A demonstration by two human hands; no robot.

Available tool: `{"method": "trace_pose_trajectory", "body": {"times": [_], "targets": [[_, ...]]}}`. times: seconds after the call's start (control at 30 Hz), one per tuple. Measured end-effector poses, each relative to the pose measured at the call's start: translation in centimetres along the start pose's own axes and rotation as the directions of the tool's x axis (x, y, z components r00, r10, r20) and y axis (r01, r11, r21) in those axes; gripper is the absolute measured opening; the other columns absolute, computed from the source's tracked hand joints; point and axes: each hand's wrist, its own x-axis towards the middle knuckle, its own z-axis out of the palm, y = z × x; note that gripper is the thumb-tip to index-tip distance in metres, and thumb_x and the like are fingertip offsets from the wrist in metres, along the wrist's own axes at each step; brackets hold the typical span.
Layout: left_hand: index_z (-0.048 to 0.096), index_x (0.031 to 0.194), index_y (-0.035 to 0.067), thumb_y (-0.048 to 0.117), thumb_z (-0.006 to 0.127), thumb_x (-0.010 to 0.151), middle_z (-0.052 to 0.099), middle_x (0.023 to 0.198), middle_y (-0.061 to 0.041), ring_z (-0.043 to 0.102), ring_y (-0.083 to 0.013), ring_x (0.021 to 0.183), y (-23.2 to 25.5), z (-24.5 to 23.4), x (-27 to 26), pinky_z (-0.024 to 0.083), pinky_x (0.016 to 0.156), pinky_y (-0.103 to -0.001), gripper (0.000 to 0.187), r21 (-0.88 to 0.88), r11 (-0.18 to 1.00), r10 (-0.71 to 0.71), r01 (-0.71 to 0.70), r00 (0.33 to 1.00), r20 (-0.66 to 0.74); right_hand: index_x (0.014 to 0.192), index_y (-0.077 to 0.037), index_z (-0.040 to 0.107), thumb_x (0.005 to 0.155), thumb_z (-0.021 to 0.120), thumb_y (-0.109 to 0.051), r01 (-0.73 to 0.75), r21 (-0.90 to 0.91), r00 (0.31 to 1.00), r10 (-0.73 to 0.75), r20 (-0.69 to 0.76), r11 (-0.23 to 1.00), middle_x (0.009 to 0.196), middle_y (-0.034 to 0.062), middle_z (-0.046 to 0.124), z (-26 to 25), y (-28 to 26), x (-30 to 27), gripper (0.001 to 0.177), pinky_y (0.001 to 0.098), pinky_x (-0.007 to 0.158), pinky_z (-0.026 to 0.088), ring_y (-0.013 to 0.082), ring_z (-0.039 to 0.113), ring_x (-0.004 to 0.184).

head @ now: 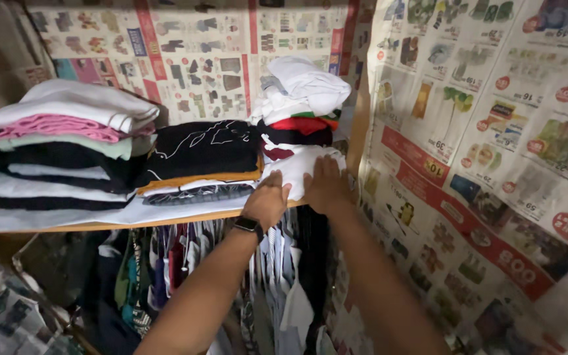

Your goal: The person sorts through a bin of clothing, taking out a white shirt and a black shirt, folding them by hand, and placing each one onto a shelf inside a closet.

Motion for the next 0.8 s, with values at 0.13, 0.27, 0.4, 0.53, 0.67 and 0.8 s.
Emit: {"method": "trace_pose_trajectory", "body": {"times": [0.13, 0.27, 0.4, 0.53, 0.67, 0.8], "targets": [[0.047, 0.137, -0.014, 0.031, 0.044, 0.105, 0.061, 0.129, -0.034, 0.059, -0.0436, 0.123, 0.3, -0.8, -0.8, 0.046, 0.108, -0.046, 0.055, 0.032, 0.999, -0.033, 0.029, 0.99, 0.139, 0.157, -0.001, 0.03, 0.103, 0.032, -0.046, 0.015, -0.043, 0.999, -0.016, -0.04, 0.999, 0.167, 0.0197, 0.025, 0.2, 0.1, -0.8, 0.07, 0.0593, 0.117, 0.024, 0.0354, 0.024, 0.154], [0.046, 0.139, -0.012, 0.034, 0.048, 0.1, 0.057, 0.137, -0.032, 0.055, -0.0417, 0.13, 0.5, -1.3, -2.7, 0.043, 0.111, -0.045, 0.061, 0.123, 0.992, 0.007, -0.024, 0.991, 0.135, 0.154, 0.001, 0.035, 0.102, 0.036, -0.045, 0.064, -0.011, 0.987, -0.065, -0.15, 0.998, 0.163, 0.0234, 0.029, 1.1, 0.3, -2.1, 0.069, 0.0611, 0.115, 0.024, 0.0385, 0.029, 0.149], [0.041, 0.144, -0.012, 0.04, 0.05, 0.1, 0.05, 0.144, -0.032, 0.048, -0.0417, 0.136, 0.0, -2.3, -4.3, 0.036, 0.114, -0.046, 0.069, 0.21, 0.973, 0.067, -0.092, 0.99, 0.124, 0.151, 0.002, 0.041, 0.101, 0.04, -0.044, 0.109, -0.055, 0.965, -0.119, -0.233, 0.993, 0.161, 0.0236, 0.035, 0.9, 0.5, -3.3, 0.068, 0.0627, 0.117, 0.024, 0.0401, 0.032, 0.148], [0.04, 0.149, -0.004, 0.041, 0.048, 0.099, 0.046, 0.153, -0.025, 0.044, -0.0362, 0.142, -0.6, -4.0, -5.9, 0.031, 0.119, -0.047, 0.067, 0.247, 0.968, -0.004, -0.048, 0.978, 0.206, 0.152, 0.001, 0.039, 0.101, 0.042, -0.045, 0.116, -0.167, 0.976, -0.143, -0.162, 0.979, 0.161, 0.0219, 0.034, -0.5, -0.3, -5.0, 0.068, 0.0653, 0.118, 0.023, 0.0397, 0.032, 0.148], [0.04, 0.15, 0.001, 0.044, 0.046, 0.098, 0.044, 0.156, -0.017, 0.041, -0.0299, 0.146, -1.8, -6.3, -7.2, 0.028, 0.121, -0.049, 0.068, 0.286, 0.958, -0.073, -0.014, 0.954, 0.29, 0.153, 0.0, 0.033, 0.1, 0.045, -0.044, 0.092, -0.059, 0.988, -0.098, -0.117, 0.994, 0.163, 0.021, 0.028, -1.4, -0.8, -6.9, 0.07, 0.0662, 0.116, 0.02, 0.0402, 0.026, 0.15], [0.04, 0.151, 0.004, 0.044, 0.044, 0.098, 0.043, 0.157, -0.015, 0.038, -0.0289, 0.148, -3.8, -8.5, -8.9, 0.027, 0.121, -0.05, 0.066, 0.327, 0.944, -0.064, -0.043, 0.949, 0.309, 0.156, 0.003, 0.021, 0.094, 0.058, -0.051, 0.09, -0.062, 0.995, -0.092, -0.026, 0.994, 0.166, 0.0241, 0.017, -1.1, -1.1, -8.6, 0.091, 0.0572, 0.122, 0.019, 0.0398, 0.015, 0.155]]}}
